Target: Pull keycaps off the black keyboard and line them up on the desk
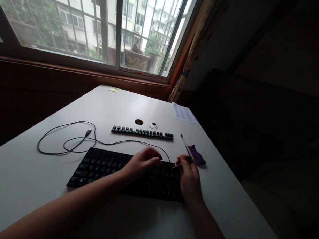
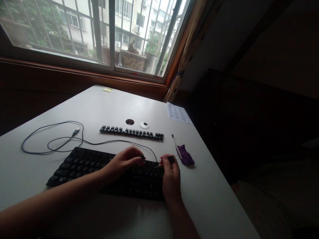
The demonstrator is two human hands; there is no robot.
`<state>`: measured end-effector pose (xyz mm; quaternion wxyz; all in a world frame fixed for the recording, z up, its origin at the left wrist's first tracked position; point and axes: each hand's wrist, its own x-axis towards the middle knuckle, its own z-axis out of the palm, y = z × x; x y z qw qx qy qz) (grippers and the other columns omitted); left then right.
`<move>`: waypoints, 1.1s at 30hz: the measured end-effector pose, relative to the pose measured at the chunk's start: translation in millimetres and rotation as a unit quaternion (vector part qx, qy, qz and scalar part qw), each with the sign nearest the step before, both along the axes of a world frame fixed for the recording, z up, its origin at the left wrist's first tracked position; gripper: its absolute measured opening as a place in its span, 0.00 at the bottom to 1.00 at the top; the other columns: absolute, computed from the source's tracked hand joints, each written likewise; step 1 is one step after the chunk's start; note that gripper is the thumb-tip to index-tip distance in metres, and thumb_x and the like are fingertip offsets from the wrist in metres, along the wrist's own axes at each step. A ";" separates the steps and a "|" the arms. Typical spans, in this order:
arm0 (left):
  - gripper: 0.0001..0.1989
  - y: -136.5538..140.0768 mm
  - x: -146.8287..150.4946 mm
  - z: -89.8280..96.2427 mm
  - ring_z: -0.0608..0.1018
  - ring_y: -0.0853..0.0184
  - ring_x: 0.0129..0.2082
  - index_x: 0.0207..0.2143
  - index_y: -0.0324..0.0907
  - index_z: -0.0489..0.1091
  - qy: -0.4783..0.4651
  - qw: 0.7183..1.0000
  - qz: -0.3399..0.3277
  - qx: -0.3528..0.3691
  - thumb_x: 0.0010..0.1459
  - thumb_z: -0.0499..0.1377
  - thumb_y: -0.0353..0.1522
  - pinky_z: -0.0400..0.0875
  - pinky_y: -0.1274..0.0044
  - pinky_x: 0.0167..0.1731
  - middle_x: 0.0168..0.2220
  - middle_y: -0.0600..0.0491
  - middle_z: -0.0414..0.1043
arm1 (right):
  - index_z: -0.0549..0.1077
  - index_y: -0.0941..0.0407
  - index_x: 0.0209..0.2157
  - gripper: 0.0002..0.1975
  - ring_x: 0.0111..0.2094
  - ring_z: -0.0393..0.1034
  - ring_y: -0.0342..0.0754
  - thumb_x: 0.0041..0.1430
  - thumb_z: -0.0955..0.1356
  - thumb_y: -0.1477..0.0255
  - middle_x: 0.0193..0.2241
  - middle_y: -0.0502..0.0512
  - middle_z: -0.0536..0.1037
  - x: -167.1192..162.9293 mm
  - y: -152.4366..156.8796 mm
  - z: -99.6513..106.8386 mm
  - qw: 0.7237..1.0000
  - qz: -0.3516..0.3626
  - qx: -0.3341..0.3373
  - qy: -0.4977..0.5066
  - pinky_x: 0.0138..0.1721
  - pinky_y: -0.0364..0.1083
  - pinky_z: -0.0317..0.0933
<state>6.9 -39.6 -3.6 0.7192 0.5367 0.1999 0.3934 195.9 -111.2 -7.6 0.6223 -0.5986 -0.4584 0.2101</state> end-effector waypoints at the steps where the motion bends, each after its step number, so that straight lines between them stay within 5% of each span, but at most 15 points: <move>1: 0.13 -0.4 -0.3 1.1 0.79 0.64 0.39 0.41 0.37 0.71 0.006 1.000 -0.005 0.005 0.57 0.66 0.35 0.73 0.72 0.44 0.38 0.49 0.75 | 0.71 0.54 0.36 0.14 0.31 0.69 0.48 0.63 0.65 0.57 0.30 0.52 0.73 1.2 -0.8 1.7 1.000 0.001 0.004 -0.011 0.34 0.47 0.64; 8: 0.15 0.6 -3.9 4.1 0.78 0.64 0.41 0.49 0.40 0.74 0.088 0.993 -0.012 0.073 0.62 0.61 0.37 0.71 0.72 0.45 0.41 0.48 0.76 | 0.74 0.52 0.41 0.09 0.32 0.66 0.46 0.67 0.63 0.66 0.33 0.52 0.70 -3.2 -8.4 15.5 0.990 0.082 0.009 -0.113 0.37 0.47 0.62; 13: 0.13 2.0 -1.8 -4.0 0.77 0.65 0.35 0.42 0.39 0.72 0.073 0.995 -0.008 0.064 0.58 0.64 0.38 0.72 0.73 0.39 0.36 0.51 0.76 | 0.77 0.49 0.43 0.07 0.35 0.67 0.47 0.63 0.68 0.69 0.35 0.51 0.71 -7.3 -9.6 18.0 0.968 0.120 0.008 -0.219 0.39 0.47 0.63; 21: 0.13 3.2 -1.9 -3.2 0.76 0.67 0.33 0.37 0.38 0.71 0.078 0.994 -0.016 0.069 0.56 0.66 0.38 0.69 0.76 0.36 0.32 0.53 0.74 | 0.77 0.48 0.44 0.09 0.30 0.66 0.45 0.61 0.70 0.71 0.35 0.50 0.71 -10.1 -9.4 19.1 0.957 0.146 0.008 -0.251 0.33 0.45 0.63; 27: 0.16 -1.7 -2.5 3.2 0.78 0.64 0.36 0.40 0.37 0.72 0.059 0.998 -0.027 0.018 0.63 0.58 0.43 0.72 0.73 0.40 0.35 0.49 0.75 | 0.77 0.48 0.45 0.10 0.32 0.67 0.47 0.62 0.69 0.70 0.34 0.52 0.72 -10.0 -10.8 23.4 0.952 0.139 0.018 -0.274 0.34 0.47 0.65; 33: 0.14 0.6 -3.4 1.8 0.76 0.66 0.36 0.41 0.38 0.73 0.073 0.995 -0.034 0.057 0.60 0.62 0.40 0.71 0.75 0.39 0.35 0.50 0.75 | 0.77 0.47 0.45 0.09 0.31 0.67 0.47 0.63 0.69 0.69 0.34 0.52 0.72 -9.1 -11.0 22.4 0.952 0.136 0.012 -0.274 0.34 0.48 0.65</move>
